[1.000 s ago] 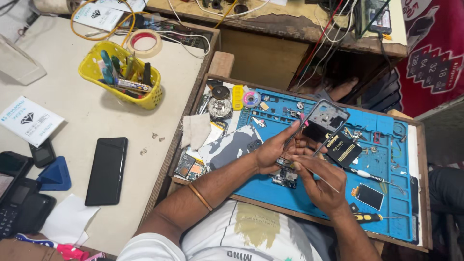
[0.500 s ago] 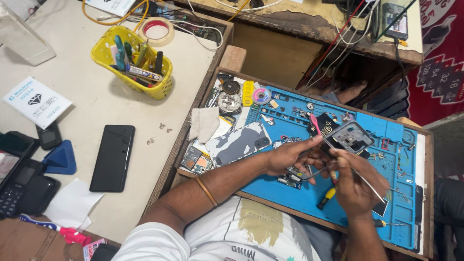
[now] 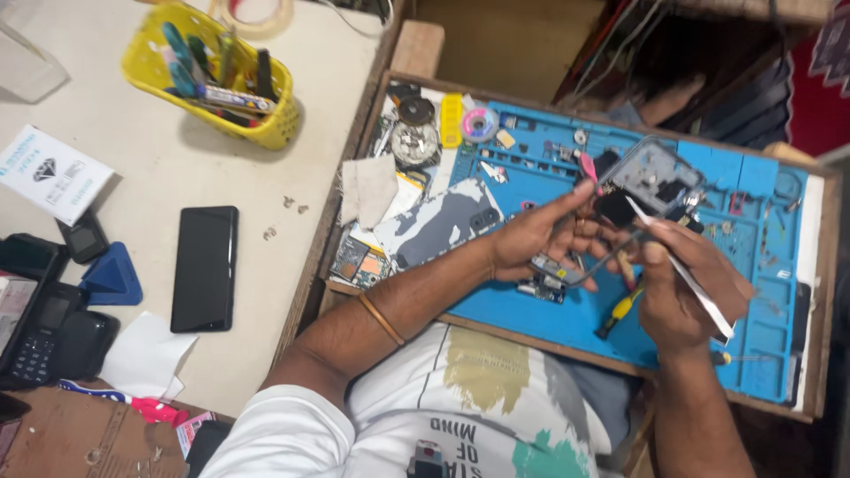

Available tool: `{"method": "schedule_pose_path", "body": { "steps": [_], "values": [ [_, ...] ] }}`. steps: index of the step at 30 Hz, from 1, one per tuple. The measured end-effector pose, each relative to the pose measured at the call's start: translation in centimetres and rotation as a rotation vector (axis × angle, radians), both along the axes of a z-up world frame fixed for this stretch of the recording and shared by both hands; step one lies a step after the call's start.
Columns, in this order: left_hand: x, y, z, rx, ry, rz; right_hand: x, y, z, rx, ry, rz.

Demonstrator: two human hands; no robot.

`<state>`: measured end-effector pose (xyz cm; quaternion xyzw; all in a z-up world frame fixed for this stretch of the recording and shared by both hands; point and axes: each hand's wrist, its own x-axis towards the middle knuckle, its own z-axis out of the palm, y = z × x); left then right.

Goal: The person uses a metal spudger to pry and separate the battery from the phone chassis. They then use a screwdriver to remove screws from the internal frame and continue prying components loose. The person handles the phone frame, battery, and internal parts while working at a cluttered repair bench.

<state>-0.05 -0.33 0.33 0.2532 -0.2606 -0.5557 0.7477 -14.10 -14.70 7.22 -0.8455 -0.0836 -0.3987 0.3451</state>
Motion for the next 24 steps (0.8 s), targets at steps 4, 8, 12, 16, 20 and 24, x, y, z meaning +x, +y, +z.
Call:
{"method": "schedule_pose_path", "body": {
  "steps": [4, 8, 12, 16, 20, 24],
  "values": [
    [0.1, 0.1, -0.3, 0.016, 0.101, -0.009, 0.4, 0.8, 0.1, -0.121, 0.06, 0.055],
    [0.0, 0.3, 0.0, -0.028, 0.088, -0.011, 0.7, 1.5, 0.6, -0.171, 0.077, 0.066],
    [-0.1, 0.2, 0.1, 0.019, 0.044, -0.005, 1.1, 1.9, 0.9, -0.191, 0.056, 0.051],
    [-0.1, 0.0, -0.4, 0.013, 0.045, 0.006, 1.1, 1.7, 0.8, -0.202, 0.054, 0.031],
    [-0.2, 0.1, -1.0, 0.03, 0.009, 0.023, 1.0, 1.6, 0.5, -0.184, 0.062, 0.023],
    [-0.3, -0.1, -0.4, 0.054, -0.001, -0.009, 1.2, 1.7, 0.9, -0.186, 0.043, 0.004]
  ]
}}
